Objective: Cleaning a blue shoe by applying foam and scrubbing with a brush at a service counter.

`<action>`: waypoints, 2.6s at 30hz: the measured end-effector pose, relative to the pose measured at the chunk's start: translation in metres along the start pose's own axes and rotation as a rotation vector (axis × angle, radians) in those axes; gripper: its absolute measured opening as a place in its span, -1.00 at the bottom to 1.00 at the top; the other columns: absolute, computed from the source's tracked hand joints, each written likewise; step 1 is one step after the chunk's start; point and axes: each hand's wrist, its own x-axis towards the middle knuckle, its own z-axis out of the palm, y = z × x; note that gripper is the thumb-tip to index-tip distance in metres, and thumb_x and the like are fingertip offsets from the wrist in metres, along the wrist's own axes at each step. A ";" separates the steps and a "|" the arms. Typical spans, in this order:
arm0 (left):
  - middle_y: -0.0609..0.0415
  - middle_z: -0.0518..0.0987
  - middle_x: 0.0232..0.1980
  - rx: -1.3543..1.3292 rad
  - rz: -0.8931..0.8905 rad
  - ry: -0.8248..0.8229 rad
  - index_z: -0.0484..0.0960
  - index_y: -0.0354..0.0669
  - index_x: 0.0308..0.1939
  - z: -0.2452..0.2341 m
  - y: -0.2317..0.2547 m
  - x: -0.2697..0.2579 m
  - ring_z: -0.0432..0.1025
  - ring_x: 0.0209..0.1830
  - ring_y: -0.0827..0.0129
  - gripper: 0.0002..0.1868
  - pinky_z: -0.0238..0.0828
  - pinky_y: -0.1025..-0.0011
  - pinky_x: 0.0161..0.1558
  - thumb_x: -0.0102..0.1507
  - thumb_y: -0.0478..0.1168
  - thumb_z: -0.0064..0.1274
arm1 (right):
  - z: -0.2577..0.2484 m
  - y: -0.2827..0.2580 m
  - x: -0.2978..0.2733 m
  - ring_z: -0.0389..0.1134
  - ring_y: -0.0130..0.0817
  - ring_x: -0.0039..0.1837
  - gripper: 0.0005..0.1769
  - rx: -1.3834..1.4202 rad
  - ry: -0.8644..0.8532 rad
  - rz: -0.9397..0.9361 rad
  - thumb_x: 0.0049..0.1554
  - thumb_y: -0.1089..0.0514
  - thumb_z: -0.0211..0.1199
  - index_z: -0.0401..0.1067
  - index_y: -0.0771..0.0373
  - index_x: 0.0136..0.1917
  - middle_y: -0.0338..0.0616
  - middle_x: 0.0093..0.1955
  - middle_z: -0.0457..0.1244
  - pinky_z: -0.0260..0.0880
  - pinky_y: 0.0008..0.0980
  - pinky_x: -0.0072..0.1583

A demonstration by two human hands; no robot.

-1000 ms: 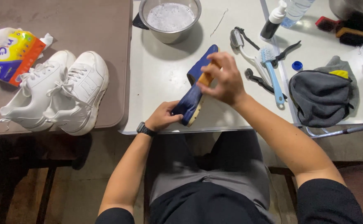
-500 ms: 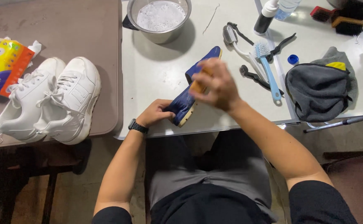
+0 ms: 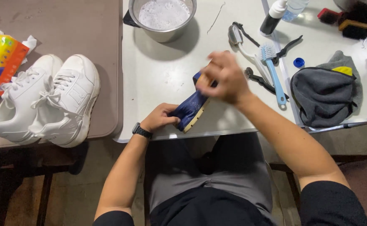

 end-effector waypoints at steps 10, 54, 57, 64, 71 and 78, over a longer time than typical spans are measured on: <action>0.05 0.58 -0.50 -0.030 0.046 0.106 0.75 -0.22 -0.25 0.005 0.012 0.003 0.47 -0.45 0.35 -0.84 0.49 0.36 -0.30 0.09 -0.36 0.19 | 0.020 0.031 -0.006 0.30 -0.02 0.25 -0.53 -0.266 0.053 0.065 -0.02 -0.28 0.50 0.56 0.07 -0.06 -0.14 0.21 0.24 0.35 -0.15 0.27; -0.26 0.58 0.18 0.725 -0.236 -0.217 0.41 -0.15 0.14 0.020 0.039 0.082 0.39 0.32 -0.13 -0.22 -0.23 -0.22 0.46 0.09 0.29 0.27 | 0.054 0.058 -0.080 0.31 0.02 0.30 -0.56 -0.080 0.387 0.415 -0.01 -0.10 0.61 0.54 0.14 0.00 -0.06 0.31 0.18 0.35 -0.13 0.29; -0.29 0.60 0.14 0.685 -0.220 -0.203 0.41 -0.17 0.12 0.024 0.064 0.076 0.40 0.30 -0.16 -0.29 -0.23 -0.22 0.46 0.12 0.20 0.28 | 0.054 0.012 -0.071 0.30 0.05 0.36 -0.54 0.091 0.357 0.353 -0.08 -0.14 0.61 0.57 0.08 0.00 -0.04 0.31 0.20 0.33 -0.11 0.34; -0.16 0.57 0.25 0.515 -0.233 -0.159 0.34 -0.14 0.25 0.013 0.046 0.077 0.38 0.34 -0.04 -0.26 0.11 -0.21 0.35 0.08 -0.07 0.36 | 0.047 0.014 -0.072 0.23 0.06 0.41 -0.53 0.018 0.374 0.480 0.01 -0.04 0.60 0.50 0.15 0.08 0.01 0.45 0.07 0.29 -0.08 0.40; -0.21 0.45 0.38 0.474 -0.269 -0.127 0.32 -0.22 0.30 0.011 0.056 0.080 0.34 0.39 -0.01 -0.33 0.26 -0.09 0.31 0.14 -0.29 0.24 | 0.018 0.004 -0.039 0.27 -0.09 0.42 -0.55 0.438 0.303 0.463 0.02 -0.10 0.54 0.52 0.04 0.12 -0.08 0.49 0.06 0.25 -0.18 0.44; 0.00 0.44 0.20 0.309 -0.248 -0.141 0.17 -0.12 -0.03 0.002 0.047 0.081 0.28 0.51 0.02 -0.44 0.28 0.27 0.15 0.19 0.08 0.16 | 0.026 0.033 0.121 0.08 -0.30 0.52 -0.74 0.588 0.310 0.662 0.11 -0.12 0.32 0.59 0.01 -0.02 0.00 0.38 0.06 0.24 -0.26 0.42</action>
